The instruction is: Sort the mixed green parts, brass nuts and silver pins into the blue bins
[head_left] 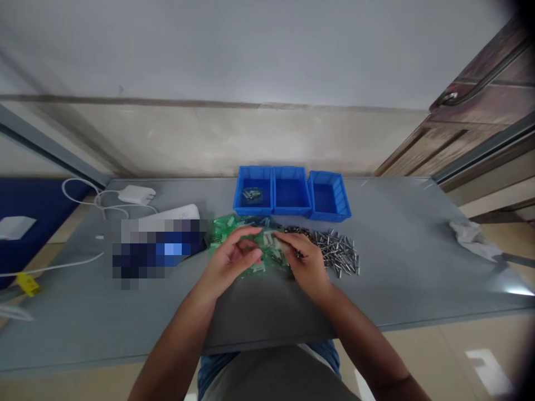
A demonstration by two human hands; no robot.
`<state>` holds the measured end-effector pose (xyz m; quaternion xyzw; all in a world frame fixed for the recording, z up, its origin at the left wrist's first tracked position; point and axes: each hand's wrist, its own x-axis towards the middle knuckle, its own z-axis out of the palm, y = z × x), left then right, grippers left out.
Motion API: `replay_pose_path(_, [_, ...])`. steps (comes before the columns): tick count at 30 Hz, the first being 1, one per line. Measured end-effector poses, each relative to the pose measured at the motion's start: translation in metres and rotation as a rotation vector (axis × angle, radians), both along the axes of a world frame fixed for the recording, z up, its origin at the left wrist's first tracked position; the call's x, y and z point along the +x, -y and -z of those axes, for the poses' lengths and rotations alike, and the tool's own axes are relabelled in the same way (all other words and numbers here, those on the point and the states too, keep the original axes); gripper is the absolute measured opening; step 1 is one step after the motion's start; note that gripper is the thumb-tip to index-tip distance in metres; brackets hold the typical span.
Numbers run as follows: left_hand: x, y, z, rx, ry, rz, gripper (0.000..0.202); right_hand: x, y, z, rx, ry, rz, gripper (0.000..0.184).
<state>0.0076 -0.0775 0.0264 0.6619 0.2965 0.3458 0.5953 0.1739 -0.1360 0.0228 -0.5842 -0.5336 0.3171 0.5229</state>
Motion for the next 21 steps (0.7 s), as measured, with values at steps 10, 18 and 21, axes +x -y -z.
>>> replay_pose_path(10, [0.0001,-0.0011,0.0004,0.322,-0.205,-0.104,0.022,0.0003,-0.0009,-0.0039,-0.216,-0.272,-0.173,0.033])
replay_pose_path(18, [-0.004,-0.0052,0.0022,-0.102,-0.05,-0.138,0.023,0.0006,0.0033,-0.0005,-0.012,-0.096,-0.06,0.045])
replay_pose_path(21, [-0.0041,-0.004,0.0017,-0.137,0.002,-0.129,0.023,-0.0009,0.0005,0.0029,0.023,0.045,-0.067,0.04])
